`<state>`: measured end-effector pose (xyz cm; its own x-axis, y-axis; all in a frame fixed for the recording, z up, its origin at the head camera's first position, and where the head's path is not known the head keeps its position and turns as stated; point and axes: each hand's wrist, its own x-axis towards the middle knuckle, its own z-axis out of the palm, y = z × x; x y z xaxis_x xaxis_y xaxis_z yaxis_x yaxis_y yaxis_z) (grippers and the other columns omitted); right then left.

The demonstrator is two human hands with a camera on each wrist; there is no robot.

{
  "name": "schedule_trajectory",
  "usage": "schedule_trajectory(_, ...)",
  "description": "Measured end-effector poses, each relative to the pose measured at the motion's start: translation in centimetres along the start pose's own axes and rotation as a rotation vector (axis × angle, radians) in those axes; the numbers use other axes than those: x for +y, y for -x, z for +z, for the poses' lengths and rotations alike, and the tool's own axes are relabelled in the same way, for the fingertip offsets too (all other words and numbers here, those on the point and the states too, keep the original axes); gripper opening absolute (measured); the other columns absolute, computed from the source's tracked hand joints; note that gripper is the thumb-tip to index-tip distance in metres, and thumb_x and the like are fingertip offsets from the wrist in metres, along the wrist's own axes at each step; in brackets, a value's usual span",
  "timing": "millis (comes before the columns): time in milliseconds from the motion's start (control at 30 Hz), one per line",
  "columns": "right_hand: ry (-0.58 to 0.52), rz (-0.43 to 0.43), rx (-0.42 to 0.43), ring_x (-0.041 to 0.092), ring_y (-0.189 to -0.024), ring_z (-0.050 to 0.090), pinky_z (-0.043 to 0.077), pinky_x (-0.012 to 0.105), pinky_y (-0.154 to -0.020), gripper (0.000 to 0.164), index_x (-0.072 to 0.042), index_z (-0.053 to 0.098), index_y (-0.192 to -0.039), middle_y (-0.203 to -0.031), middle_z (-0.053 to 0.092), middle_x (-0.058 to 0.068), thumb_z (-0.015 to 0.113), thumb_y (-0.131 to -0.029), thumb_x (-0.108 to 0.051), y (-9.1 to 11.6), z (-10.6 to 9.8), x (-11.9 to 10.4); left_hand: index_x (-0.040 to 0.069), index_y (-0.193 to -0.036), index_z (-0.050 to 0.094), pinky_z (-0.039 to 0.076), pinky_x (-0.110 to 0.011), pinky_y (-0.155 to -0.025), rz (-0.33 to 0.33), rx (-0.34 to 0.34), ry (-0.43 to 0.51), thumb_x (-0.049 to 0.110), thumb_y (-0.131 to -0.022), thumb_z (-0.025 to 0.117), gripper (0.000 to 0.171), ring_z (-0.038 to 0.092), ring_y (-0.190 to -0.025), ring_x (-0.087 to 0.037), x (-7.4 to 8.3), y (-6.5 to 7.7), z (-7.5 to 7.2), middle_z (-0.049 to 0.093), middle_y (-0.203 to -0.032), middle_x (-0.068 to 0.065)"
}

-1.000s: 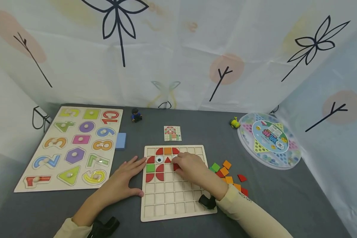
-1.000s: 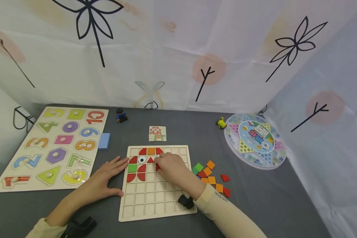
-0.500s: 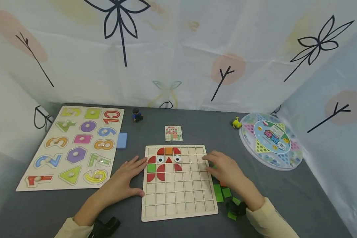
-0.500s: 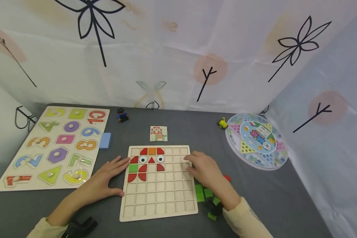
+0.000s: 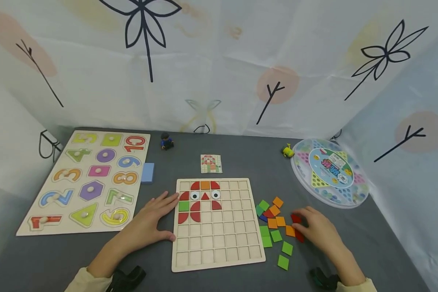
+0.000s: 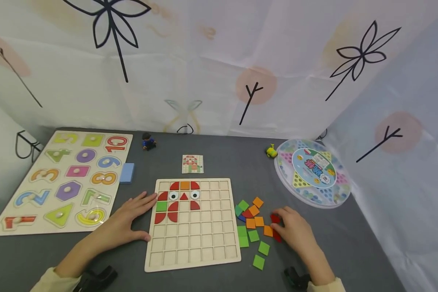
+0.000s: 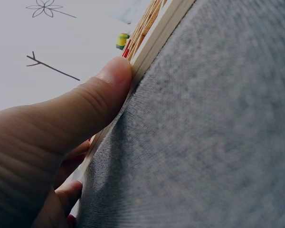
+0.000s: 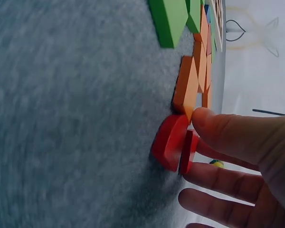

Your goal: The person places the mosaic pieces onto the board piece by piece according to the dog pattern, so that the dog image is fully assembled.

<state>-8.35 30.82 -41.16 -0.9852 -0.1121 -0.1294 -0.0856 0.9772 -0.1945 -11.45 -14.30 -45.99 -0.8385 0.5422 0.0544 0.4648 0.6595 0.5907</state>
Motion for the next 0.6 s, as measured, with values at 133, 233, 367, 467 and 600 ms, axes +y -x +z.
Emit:
schedule_trajectory(133, 0.006, 0.005, 0.002, 0.013, -0.072, 0.052, 0.048, 0.036, -0.064, 0.031, -0.012, 0.066, -0.099, -0.085, 0.057, -0.001, 0.073, -0.072, -0.025, -0.12, 0.08, -0.18, 0.016, -0.140, 0.030, 0.013, -0.057, -0.103, 0.001, -0.005, 0.000, 0.057, -0.058, 0.071, 0.100, 0.014, -0.135, -0.028, -0.07, 0.02, 0.00, 0.025, -0.146, 0.003)
schedule_trajectory(233, 0.016, 0.006, 0.008, 0.010, -0.067, 0.047, 0.045, 0.031, -0.060, 0.030, -0.013, 0.066, -0.099, -0.082, 0.054, -0.002, 0.072, -0.072, -0.026, -0.15, 0.10, -0.29, 0.017, -0.140, 0.030, 0.013, -0.056, -0.103, -0.002, -0.008, -0.005, 0.057, -0.058, 0.071, 0.100, 0.014, -0.135, -0.027, -0.09, 0.02, -0.06, 0.025, -0.146, 0.003)
schedule_trajectory(367, 0.014, -0.020, 0.021, 0.009, -0.065, 0.044, 0.042, 0.029, -0.058, 0.029, -0.013, 0.066, -0.099, -0.079, 0.053, -0.002, 0.072, -0.073, -0.026, -0.39, 0.09, -0.67, 0.016, -0.139, 0.032, 0.014, -0.057, -0.102, -0.016, 0.005, -0.009, 0.056, -0.056, 0.072, 0.101, 0.015, -0.135, -0.028, -0.27, 0.28, -0.25, 0.027, -0.145, 0.003)
schedule_trajectory(467, 0.011, -0.016, 0.025, 0.010, -0.067, 0.047, 0.045, 0.031, -0.060, 0.029, -0.013, 0.066, -0.099, -0.080, 0.053, -0.002, 0.072, -0.073, -0.025, -0.38, 0.05, -0.77, 0.015, -0.139, 0.032, 0.014, -0.058, -0.102, -0.011, 0.004, -0.010, 0.057, -0.057, 0.072, 0.100, 0.015, -0.135, -0.028, -0.35, 0.25, -0.17, 0.026, -0.145, 0.002)
schedule_trajectory(600, 0.025, 0.015, 0.034, 0.011, -0.068, 0.048, 0.046, 0.032, -0.061, 0.029, -0.014, 0.066, -0.098, -0.081, 0.054, -0.002, 0.073, -0.072, -0.025, -0.06, 0.04, -0.55, 0.015, -0.139, 0.031, 0.014, -0.058, -0.102, 0.003, -0.003, -0.003, 0.058, -0.058, 0.071, 0.100, 0.014, -0.135, -0.028, -0.31, -0.06, 0.11, 0.026, -0.145, 0.002)
